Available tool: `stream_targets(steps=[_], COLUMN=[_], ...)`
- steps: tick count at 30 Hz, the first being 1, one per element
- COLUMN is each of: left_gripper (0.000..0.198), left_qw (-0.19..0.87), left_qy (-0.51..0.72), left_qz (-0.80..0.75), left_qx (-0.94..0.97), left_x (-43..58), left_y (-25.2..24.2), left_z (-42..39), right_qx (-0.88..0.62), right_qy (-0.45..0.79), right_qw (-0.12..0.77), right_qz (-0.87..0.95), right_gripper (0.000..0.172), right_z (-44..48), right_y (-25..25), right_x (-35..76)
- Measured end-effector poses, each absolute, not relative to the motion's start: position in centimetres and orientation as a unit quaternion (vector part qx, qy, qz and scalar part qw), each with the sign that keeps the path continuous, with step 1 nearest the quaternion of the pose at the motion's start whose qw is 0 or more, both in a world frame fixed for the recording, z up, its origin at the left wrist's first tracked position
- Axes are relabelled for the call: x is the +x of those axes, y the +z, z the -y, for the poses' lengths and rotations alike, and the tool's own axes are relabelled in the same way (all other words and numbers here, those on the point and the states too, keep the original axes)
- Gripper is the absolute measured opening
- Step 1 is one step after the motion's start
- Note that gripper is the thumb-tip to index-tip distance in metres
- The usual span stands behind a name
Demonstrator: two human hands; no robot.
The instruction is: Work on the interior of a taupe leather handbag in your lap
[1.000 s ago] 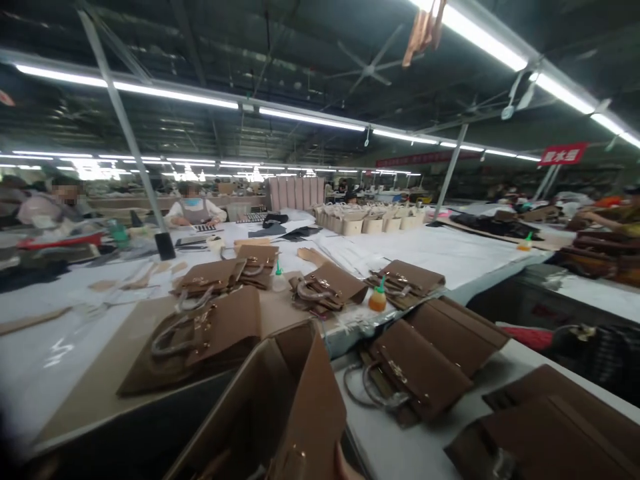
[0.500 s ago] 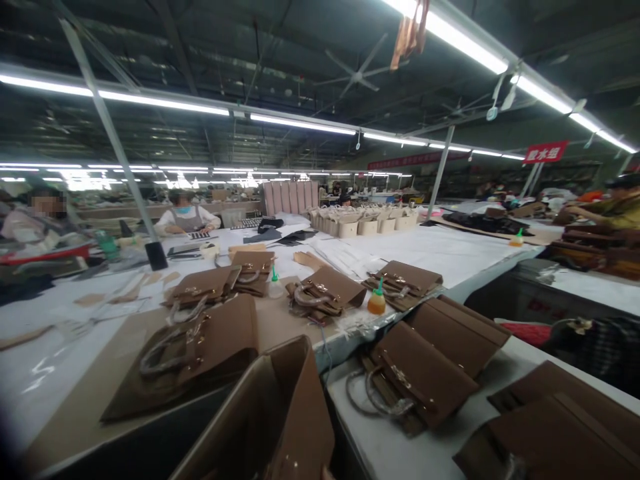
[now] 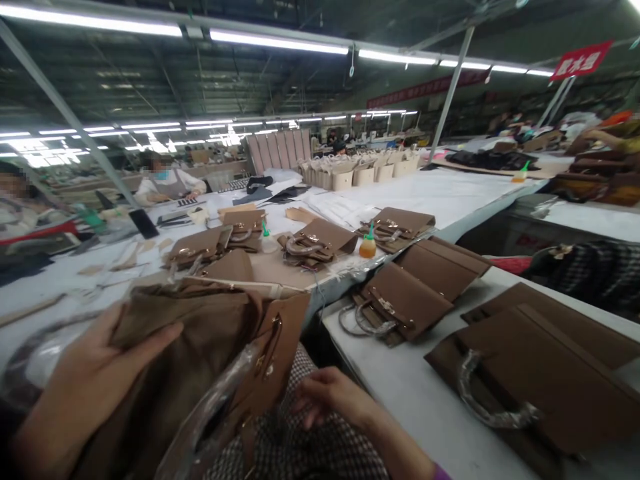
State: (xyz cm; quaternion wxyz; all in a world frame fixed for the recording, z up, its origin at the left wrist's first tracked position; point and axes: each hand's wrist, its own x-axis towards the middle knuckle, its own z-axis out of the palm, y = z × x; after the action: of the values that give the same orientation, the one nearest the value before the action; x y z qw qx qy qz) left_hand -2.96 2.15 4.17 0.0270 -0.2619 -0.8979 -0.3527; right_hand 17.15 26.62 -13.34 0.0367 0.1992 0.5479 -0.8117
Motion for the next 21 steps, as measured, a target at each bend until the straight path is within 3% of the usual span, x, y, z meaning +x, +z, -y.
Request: stream_targets(steps=[3,6,8,10,12,18,21], left_gripper=[0.057,0.05,0.046,0.044,0.041,0.056,0.055], left_qw=[-0.094,-0.201,-0.256,-0.265,-0.232,-0.076,0.216], left_qy=[-0.338,-0.355,-0.355,-0.345,-0.325,-0.207,-0.108], left_qz=[0.875,0.82,0.788,0.779,0.791,0.856,0.816], left_qx=[-0.334,-0.402,-0.433,-0.452,-0.464,-0.469,-0.525], left_x=[-5.1,-6.0,-6.1,-6.0,-5.8,-3.7,-1.4], left_y=[6.4,6.0,4.7,3.1,1.2,-4.8,-7.4], left_z=[-4.7,-6.3,-7.0,-7.6,-8.1,-7.0,-4.1], right_qx=[0.228,0.197,0.122,0.05,0.022,0.085,0.087], right_qy=[-0.772,-0.659,-0.619,-0.64,-0.656,-0.594,-0.549], right_qw=[-0.106,-0.244,-0.233,-0.159,-0.119,-0.163,-0.159], right_qz=[-0.584,-0.683,-0.74,-0.75,-0.745,-0.783,-0.816], right_gripper=[0.039,0.044,0.054,0.064,0.067,0.06,0.06], right_z=[-28.5,-28.5,-27.3,-25.7,-24.2,-22.3,-22.0], right_y=[-9.6,-6.4,-5.3,-5.1,-5.6,-7.5,-8.7], right_x=[18.9,19.5,19.1,18.4,17.6,17.5,17.8])
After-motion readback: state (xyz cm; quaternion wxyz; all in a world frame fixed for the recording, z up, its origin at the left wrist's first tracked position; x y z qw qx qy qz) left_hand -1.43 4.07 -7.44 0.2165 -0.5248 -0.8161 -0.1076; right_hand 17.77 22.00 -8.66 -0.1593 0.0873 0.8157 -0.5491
